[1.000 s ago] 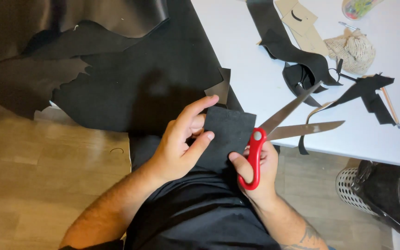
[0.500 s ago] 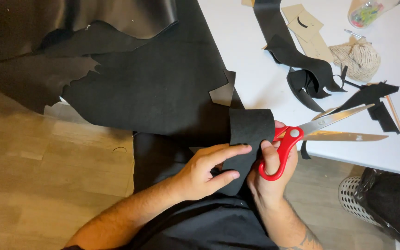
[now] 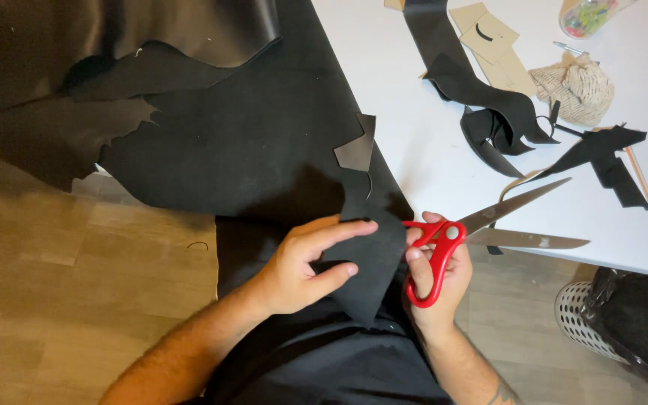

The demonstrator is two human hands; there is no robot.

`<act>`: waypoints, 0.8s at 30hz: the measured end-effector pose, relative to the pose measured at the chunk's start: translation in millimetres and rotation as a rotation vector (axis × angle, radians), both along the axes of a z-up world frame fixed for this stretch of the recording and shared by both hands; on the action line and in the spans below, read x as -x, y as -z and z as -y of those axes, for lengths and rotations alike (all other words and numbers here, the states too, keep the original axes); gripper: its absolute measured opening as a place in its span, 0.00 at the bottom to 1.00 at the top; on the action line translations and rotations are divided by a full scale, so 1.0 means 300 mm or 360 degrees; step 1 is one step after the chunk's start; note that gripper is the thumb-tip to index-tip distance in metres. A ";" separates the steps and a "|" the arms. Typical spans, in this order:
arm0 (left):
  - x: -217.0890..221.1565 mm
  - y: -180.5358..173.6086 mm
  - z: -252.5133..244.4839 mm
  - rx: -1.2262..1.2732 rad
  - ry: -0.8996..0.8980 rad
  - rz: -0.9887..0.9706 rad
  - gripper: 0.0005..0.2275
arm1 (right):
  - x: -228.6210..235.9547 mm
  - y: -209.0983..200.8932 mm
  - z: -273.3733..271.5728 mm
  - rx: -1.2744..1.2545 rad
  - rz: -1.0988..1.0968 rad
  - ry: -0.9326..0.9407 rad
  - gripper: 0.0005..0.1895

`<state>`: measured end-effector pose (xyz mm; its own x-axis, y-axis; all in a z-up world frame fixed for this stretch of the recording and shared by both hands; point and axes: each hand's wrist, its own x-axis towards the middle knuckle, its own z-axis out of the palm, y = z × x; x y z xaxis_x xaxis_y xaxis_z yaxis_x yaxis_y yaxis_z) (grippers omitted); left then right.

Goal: Cutting out specific shapes from a large piece of black leather using scissors on a workshop table.

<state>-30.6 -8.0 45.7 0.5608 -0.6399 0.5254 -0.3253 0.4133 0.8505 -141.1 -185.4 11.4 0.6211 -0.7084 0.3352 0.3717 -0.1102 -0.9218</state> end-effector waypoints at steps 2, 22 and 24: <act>-0.019 -0.014 -0.038 -0.0006 -0.0009 -0.0036 0.22 | 0.028 0.001 -0.011 0.0037 -0.0004 -0.0090 0.29; -0.017 0.003 -0.119 0.0333 0.0574 -0.1228 0.38 | 0.103 0.049 -0.065 0.0211 -0.0457 -0.0560 0.18; -0.013 -0.027 -0.118 0.0271 0.0530 -0.1143 0.36 | 0.105 0.053 -0.060 0.0251 -0.0429 -0.0628 0.18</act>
